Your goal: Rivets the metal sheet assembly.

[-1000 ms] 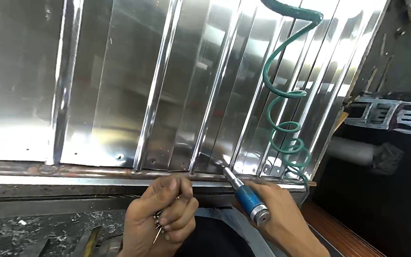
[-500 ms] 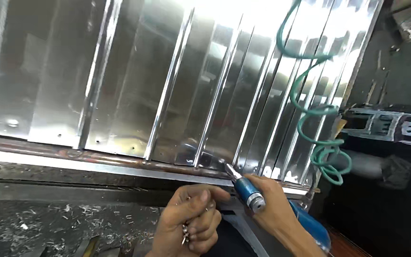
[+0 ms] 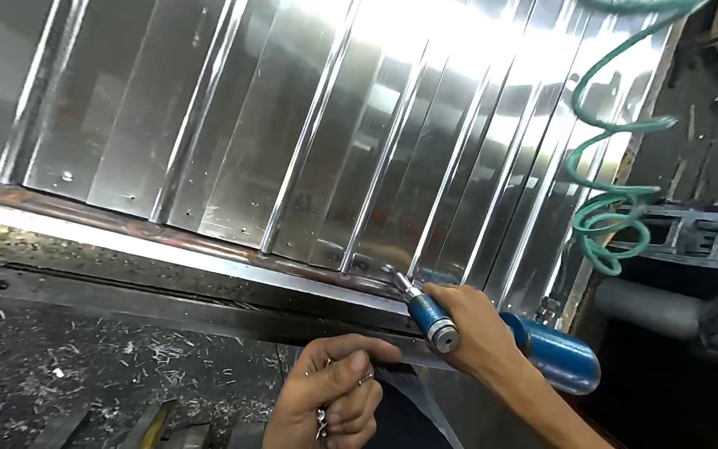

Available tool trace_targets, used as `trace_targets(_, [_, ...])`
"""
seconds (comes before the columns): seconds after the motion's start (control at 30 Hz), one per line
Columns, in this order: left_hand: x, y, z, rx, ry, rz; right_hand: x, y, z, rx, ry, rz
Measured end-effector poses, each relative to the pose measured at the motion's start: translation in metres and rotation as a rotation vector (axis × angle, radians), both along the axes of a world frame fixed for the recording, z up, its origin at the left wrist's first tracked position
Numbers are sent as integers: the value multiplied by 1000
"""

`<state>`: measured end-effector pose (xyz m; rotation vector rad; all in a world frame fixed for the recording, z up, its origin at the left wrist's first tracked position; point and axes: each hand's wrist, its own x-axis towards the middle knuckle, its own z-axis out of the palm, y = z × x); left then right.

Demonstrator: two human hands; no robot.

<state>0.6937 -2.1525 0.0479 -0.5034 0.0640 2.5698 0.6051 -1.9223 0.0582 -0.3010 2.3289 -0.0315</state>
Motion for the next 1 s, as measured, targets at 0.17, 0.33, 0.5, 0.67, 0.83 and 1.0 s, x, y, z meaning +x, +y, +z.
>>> trace_targets(0.17, [-3,4,-3,43,-32,45,5,8,-1,-93,49,-97])
trace_targets(0.33, [9,13,6,-9,20,17,55,18,64,-720,206,-463])
trace_targets(0.5, [31,50,26,-65,141,-117,103,2,114,-934,162,-660])
trace_targets(0.67, [61,84,52,-267,171,-192,150,16,112,-970,384,-660])
trace_targets(0.83, [88,90,63,-1034,749,-297,192,61,117,-1014,411,-754])
trace_targets(1.0, [130,120,78,-1321,1153,-540,234,90,111,-955,409,-664])
